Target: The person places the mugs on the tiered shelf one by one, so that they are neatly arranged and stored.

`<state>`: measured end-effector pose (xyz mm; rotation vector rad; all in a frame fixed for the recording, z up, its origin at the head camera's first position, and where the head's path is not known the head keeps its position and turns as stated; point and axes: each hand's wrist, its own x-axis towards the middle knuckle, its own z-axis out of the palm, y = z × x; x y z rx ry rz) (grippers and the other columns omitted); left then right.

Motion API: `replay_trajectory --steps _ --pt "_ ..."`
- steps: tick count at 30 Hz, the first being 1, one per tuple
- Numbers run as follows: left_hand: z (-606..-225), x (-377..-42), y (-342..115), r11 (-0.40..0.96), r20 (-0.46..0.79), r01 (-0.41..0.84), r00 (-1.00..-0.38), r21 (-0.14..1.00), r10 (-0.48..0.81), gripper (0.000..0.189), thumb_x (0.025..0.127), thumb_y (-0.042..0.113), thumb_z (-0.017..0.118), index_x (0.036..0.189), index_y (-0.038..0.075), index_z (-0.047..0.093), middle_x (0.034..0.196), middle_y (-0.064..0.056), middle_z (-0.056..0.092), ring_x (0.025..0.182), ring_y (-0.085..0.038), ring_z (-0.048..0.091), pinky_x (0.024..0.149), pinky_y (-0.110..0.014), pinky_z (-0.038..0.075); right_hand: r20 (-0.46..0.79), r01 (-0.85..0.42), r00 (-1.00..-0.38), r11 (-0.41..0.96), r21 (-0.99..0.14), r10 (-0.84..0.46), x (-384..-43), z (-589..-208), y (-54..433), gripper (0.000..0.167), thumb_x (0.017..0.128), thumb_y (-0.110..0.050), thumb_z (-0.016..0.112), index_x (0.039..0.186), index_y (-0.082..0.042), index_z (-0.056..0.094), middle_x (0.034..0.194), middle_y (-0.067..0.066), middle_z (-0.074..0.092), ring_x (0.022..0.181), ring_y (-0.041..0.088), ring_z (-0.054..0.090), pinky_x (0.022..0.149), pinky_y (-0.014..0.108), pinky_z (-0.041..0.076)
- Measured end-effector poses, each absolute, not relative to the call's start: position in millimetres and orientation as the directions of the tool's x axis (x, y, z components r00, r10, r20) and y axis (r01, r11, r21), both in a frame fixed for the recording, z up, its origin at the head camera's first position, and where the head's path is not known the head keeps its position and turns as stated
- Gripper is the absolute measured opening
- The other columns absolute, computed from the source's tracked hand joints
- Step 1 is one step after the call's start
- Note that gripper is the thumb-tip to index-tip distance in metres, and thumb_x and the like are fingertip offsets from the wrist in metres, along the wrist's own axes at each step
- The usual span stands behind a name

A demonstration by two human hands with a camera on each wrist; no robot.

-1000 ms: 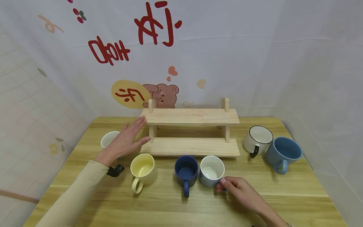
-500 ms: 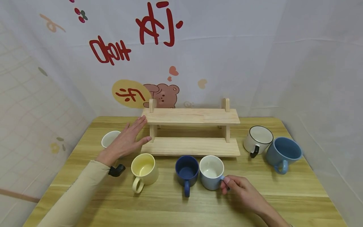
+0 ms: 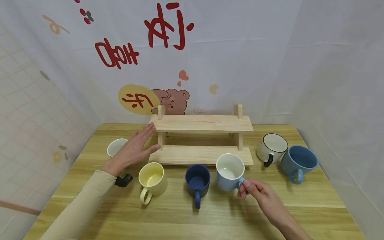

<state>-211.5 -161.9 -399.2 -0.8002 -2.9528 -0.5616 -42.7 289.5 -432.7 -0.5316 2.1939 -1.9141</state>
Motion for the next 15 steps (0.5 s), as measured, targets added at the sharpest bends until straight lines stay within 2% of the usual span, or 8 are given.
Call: replay_trajectory --steps 8,15 --pt "-399 -210 -162 0.804 0.117 0.490 -0.869 0.337 0.481 0.089 0.103 0.063 0.049 0.165 0.004 0.022 0.173 -0.008 0.012 0.159 -0.026 0.011 0.127 -0.057 0.011 0.219 -0.220 -0.926 -0.033 -0.975 -0.308 -46 -414 281 0.036 0.112 0.003 0.027 0.098 0.007 0.060 0.093 0.002 0.065 0.101 0.017 0.065 0.095 0.021 0.046" --pt "-398 -210 -162 0.800 0.120 0.492 -0.868 0.342 0.482 0.088 0.104 0.061 0.050 0.164 0.003 0.022 0.173 -0.010 0.013 0.159 -0.027 0.012 0.127 -0.056 0.012 0.265 -0.239 -0.933 -0.133 -0.962 -0.245 -52 -401 273 0.035 0.112 0.002 0.028 0.105 0.011 0.061 0.099 0.003 0.067 0.105 0.020 0.068 0.099 0.022 0.048"
